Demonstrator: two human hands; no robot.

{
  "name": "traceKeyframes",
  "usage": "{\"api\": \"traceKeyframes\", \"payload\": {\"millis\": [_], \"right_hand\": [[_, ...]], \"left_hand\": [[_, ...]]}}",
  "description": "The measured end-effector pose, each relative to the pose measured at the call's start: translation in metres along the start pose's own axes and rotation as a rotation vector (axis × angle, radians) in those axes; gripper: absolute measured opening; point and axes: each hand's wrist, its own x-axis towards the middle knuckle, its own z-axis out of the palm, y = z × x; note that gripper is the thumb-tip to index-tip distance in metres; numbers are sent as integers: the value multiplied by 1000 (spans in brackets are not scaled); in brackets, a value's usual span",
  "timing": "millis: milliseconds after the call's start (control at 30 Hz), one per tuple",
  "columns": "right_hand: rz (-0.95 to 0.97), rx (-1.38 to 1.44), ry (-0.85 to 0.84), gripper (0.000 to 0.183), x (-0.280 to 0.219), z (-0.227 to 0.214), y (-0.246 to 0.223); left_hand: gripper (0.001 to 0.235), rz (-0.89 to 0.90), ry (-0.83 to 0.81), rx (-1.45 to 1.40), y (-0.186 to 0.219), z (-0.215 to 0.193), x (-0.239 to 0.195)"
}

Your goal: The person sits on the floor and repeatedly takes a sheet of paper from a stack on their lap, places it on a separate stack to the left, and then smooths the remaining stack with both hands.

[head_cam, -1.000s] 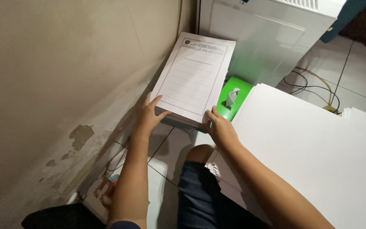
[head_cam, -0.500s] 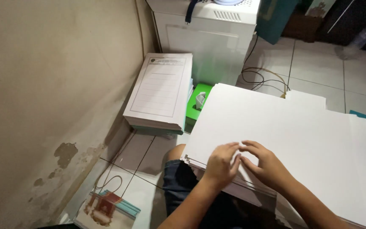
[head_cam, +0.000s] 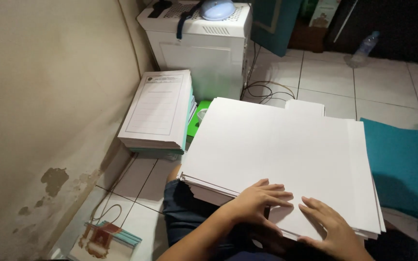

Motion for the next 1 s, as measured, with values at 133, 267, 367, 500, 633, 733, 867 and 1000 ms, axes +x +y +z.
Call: {"api": "traceKeyframes", "payload": {"millis": [133, 267, 367, 500, 633, 733, 867, 1000], "right_hand": [[145, 106, -166, 86, 6, -18, -14], [286, 283, -198, 54, 13, -38, -34], [528, 522, -16, 35, 16, -40, -49], [716, 352, 206, 30, 24, -24, -50], [581, -43, 265, 47, 31, 15, -16], [517, -457, 4, 79, 44, 29, -24], [99, -830, 157, 81, 45, 93, 9], [90, -696, -17, 77, 38, 66, 6]], "left_hand": [[81, -77, -78, -6, 18, -10, -1], [77, -99, -56, -23, 22, -14, -1], [55, -109, 21, -117, 20, -12, -1], [49, -95, 139, -216, 12, -9, -1], [76, -329, 260, -233, 17, -5, 0], [54, -136, 240, -21, -3, 12, 0], [39, -76, 231, 135, -15, 27, 1], [42, -106, 188, 147, -16, 26, 1]]}}
